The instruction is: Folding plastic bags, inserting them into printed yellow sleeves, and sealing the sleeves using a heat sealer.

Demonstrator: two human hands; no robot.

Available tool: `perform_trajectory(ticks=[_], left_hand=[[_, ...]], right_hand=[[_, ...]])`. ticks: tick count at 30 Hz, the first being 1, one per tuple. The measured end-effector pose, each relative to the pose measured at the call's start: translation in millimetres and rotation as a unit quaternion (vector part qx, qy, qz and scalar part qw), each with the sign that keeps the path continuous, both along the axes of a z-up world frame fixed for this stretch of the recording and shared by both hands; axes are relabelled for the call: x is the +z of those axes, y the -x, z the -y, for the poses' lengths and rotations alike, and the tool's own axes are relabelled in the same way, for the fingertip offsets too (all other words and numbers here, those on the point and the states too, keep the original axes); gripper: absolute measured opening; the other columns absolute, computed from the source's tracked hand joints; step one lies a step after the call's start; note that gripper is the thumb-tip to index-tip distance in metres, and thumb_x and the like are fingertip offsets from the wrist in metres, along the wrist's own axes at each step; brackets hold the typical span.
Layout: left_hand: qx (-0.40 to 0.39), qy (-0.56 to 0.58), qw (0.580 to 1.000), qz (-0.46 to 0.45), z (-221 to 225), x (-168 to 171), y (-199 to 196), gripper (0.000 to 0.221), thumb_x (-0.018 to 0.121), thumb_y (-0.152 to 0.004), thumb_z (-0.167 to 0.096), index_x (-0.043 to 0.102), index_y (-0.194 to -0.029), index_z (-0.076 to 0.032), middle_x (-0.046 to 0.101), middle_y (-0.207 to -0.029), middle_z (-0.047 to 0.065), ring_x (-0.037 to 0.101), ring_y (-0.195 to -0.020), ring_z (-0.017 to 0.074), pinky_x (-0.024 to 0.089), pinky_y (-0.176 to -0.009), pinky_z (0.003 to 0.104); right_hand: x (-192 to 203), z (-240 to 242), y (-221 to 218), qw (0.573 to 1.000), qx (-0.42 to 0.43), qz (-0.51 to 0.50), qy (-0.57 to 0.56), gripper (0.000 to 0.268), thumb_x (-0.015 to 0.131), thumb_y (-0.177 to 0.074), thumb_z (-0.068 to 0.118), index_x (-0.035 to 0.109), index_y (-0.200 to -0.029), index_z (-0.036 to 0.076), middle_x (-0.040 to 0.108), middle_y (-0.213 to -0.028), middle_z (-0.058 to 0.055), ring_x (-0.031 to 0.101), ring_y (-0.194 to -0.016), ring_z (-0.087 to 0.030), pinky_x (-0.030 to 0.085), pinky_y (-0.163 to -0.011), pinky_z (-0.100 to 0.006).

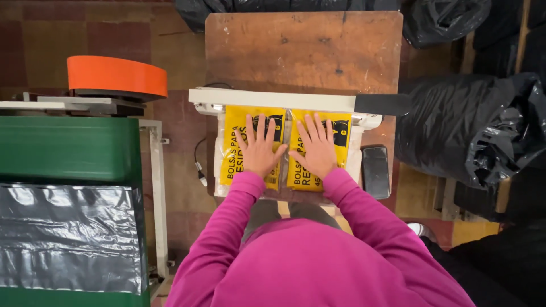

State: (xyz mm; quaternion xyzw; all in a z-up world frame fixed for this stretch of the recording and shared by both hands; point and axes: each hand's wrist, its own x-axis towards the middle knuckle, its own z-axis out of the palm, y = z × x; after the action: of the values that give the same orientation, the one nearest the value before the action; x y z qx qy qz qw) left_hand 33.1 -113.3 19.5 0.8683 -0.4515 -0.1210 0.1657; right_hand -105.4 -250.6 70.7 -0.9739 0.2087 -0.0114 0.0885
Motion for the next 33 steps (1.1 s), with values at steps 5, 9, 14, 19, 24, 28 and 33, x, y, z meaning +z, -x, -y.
perform_trajectory(ticks=[5, 9, 14, 19, 24, 28, 33], left_hand=[[-0.001, 0.0, 1.0, 0.002, 1, -3, 2, 0.083, 0.058, -0.091, -0.064, 0.04, -0.158, -0.018, 0.027, -0.168, 0.009, 0.007, -0.157, 0.0414, 0.008, -0.116, 0.076], [0.001, 0.012, 1.0, 0.011, 2, -4, 0, 0.083, 0.058, -0.091, -0.064, 0.04, -0.158, -0.018, 0.027, -0.167, 0.009, 0.008, -0.156, 0.0417, 0.008, -0.116, 0.076], [0.008, 0.016, 1.0, 0.014, 4, 2, -2, 0.082, 0.058, -0.091, -0.063, 0.04, -0.158, -0.019, 0.028, -0.168, 0.009, 0.008, -0.157, 0.0419, 0.008, -0.117, 0.076], [-0.007, 0.023, 0.999, 0.023, 14, 12, 11, 0.084, 0.059, -0.09, -0.064, 0.04, -0.157, -0.017, 0.026, -0.168, 0.01, 0.009, -0.156, 0.0422, 0.008, -0.114, 0.077], [-0.145, 0.091, 0.985, 0.012, 37, 22, 81, 0.086, 0.058, -0.09, -0.064, 0.041, -0.158, -0.015, 0.026, -0.169, 0.009, 0.012, -0.159, 0.036, 0.009, -0.118, 0.074], [-0.185, 0.106, 0.976, 0.037, 60, 21, 82, 0.08, 0.056, -0.091, -0.06, 0.042, -0.157, -0.016, 0.028, -0.168, 0.009, 0.013, -0.158, 0.0364, 0.01, -0.119, 0.072], [-0.195, 0.102, 0.975, 0.019, 61, 8, 85, 0.074, 0.053, -0.093, -0.056, 0.043, -0.155, -0.016, 0.03, -0.167, 0.01, 0.014, -0.157, 0.0368, 0.01, -0.119, 0.072]], right_hand=[[-4, 0, 1, 1.0, -0.003, 0.007, -0.005, 0.085, 0.059, -0.093, 0.061, 0.045, -0.153, 0.003, 0.038, -0.161, -0.022, 0.023, -0.154, -0.041, 0.011, -0.125, -0.062], [-7, 0, -1, 1.0, -0.012, 0.005, 0.004, 0.084, 0.059, -0.093, 0.061, 0.046, -0.153, 0.004, 0.038, -0.161, -0.022, 0.024, -0.154, -0.041, 0.011, -0.124, -0.062], [-4, 0, -1, 1.0, -0.006, 0.02, 0.006, 0.083, 0.062, -0.092, 0.058, 0.047, -0.152, 0.003, 0.039, -0.159, -0.022, 0.024, -0.152, -0.042, 0.012, -0.123, -0.062], [56, 15, -9, 0.987, 0.062, 0.142, -0.032, 0.069, 0.069, -0.095, 0.041, 0.051, -0.145, -0.002, 0.052, -0.15, -0.021, 0.042, -0.144, -0.042, 0.032, -0.123, -0.055], [162, 68, -50, 0.977, 0.067, 0.162, 0.119, 0.039, 0.071, -0.098, 0.024, 0.067, -0.132, 0.006, 0.066, -0.132, -0.016, 0.06, -0.124, -0.039, 0.049, -0.107, -0.048], [124, 107, -58, 0.996, -0.034, -0.018, 0.082, 0.04, 0.067, -0.102, 0.045, 0.069, -0.11, 0.005, 0.069, -0.112, -0.017, 0.065, -0.108, -0.037, 0.053, -0.092, -0.048], [25, 139, -25, 0.998, -0.056, -0.038, 0.016, 0.06, 0.061, -0.092, 0.064, 0.073, -0.11, 0.008, 0.073, -0.107, -0.015, 0.071, -0.093, -0.035, 0.055, -0.078, -0.048]])
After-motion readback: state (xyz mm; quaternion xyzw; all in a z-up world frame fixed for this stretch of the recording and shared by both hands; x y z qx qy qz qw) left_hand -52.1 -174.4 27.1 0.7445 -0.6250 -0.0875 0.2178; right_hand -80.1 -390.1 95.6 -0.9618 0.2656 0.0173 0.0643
